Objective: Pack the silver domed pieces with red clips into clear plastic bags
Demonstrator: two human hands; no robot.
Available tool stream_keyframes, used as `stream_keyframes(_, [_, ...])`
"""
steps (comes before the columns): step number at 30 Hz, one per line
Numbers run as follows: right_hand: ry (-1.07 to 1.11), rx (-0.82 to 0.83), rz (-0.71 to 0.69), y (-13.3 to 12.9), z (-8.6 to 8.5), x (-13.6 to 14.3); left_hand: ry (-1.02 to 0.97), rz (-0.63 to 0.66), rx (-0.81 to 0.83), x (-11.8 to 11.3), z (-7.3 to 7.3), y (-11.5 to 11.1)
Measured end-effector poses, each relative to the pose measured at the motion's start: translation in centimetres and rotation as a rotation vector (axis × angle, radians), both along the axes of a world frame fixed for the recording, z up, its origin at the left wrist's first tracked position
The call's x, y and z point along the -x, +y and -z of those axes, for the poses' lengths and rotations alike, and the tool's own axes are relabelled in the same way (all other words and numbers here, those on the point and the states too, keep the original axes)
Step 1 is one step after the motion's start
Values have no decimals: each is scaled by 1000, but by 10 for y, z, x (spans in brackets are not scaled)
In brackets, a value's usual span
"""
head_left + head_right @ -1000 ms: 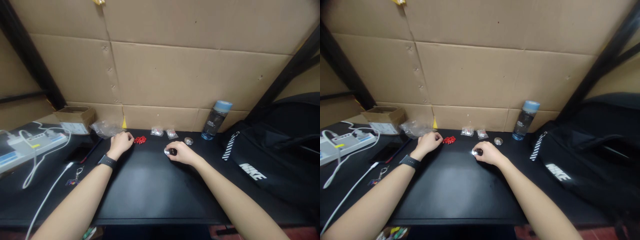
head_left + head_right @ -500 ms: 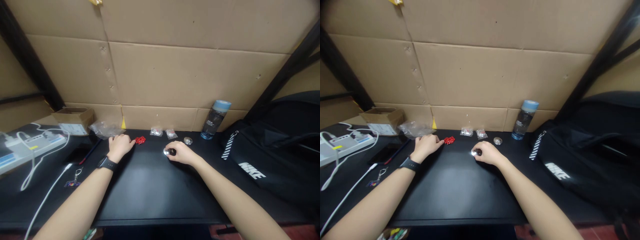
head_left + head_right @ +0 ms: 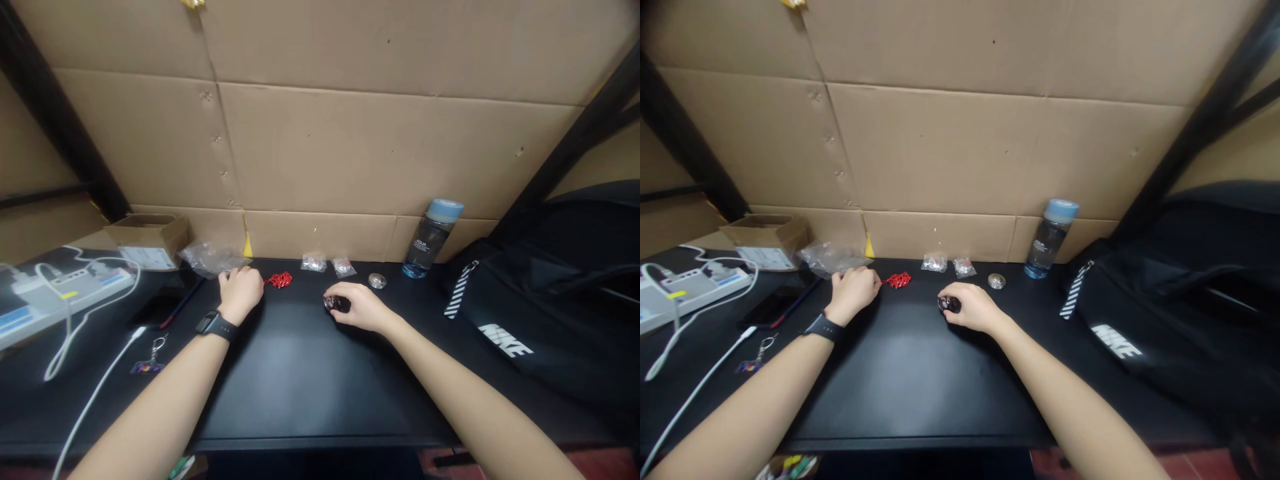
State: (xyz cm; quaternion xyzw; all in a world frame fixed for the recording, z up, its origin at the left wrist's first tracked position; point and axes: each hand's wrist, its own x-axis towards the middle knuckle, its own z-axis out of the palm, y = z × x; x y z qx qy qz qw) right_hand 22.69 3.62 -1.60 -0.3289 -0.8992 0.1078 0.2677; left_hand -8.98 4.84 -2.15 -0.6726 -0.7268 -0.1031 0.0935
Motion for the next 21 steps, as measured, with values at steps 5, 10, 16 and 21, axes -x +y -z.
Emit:
stream_keyframes(5, [20, -5, 26, -1, 0, -1, -155, 51, -126, -6, -8, 0])
stream_keyframes(10, [77, -10, -5, -2, 0, 2, -381, 284, -62, -32, -18, -12])
stream_keyframes(16, [225, 66, -60, -3, 2, 9, -442, 490, -50, -72, -19, -39])
stream_keyframes(21, [280, 135, -84, -6, 3, 13, -447, 572, -38, -84, -17, -49])
